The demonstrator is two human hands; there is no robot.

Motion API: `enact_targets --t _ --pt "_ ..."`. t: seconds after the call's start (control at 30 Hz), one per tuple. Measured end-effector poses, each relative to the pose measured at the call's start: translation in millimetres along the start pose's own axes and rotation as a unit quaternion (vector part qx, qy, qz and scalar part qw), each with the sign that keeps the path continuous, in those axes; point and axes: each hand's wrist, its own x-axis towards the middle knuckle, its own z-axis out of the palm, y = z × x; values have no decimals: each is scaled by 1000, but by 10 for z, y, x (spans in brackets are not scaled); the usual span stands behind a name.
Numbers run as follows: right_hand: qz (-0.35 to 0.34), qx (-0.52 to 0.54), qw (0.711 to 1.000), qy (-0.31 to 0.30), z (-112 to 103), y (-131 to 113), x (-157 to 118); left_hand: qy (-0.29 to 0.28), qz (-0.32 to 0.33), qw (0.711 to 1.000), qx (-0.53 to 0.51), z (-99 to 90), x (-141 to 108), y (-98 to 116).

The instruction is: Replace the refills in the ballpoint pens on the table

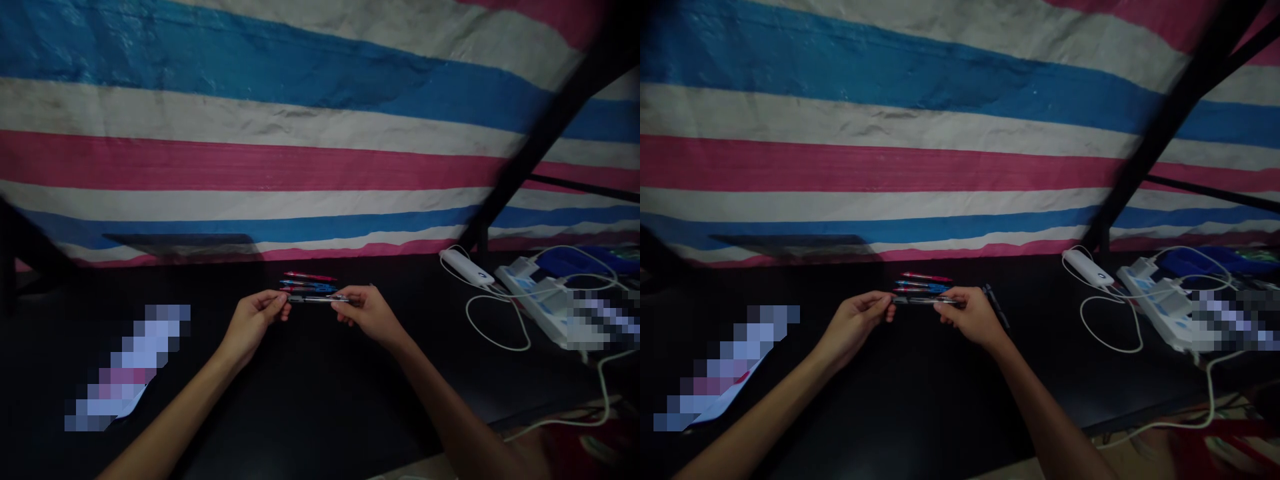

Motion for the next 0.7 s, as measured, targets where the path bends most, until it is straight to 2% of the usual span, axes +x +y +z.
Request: enact_targets --t 0.07,0.17,0.23,0.33,0.43,0.57,0.7 --pt "-20 -17 999 36 19 4 -1 -13 -24 1000 -10 17 -10 13" --pt "-99 -85 986 100 43 -10 -12 -32 -50 998 -13 28 -16 22" --pt "-147 -140 975 93 54 -22 -24 -35 -59 998 -16 16 -9 16" --pt "-161 -169 969 80 69 -17 -33 -32 -75 996 -31 -17 11 -6" --pt "-93 -120 984 95 80 20 -18 -30 -68 997 -37 -30 16 -27" --pt "52 -24 996 63 65 53 17 0 44 997 61 3 -12 -29" --pt "86 59 994 44 48 70 32 32 123 980 153 41 -51 -12"
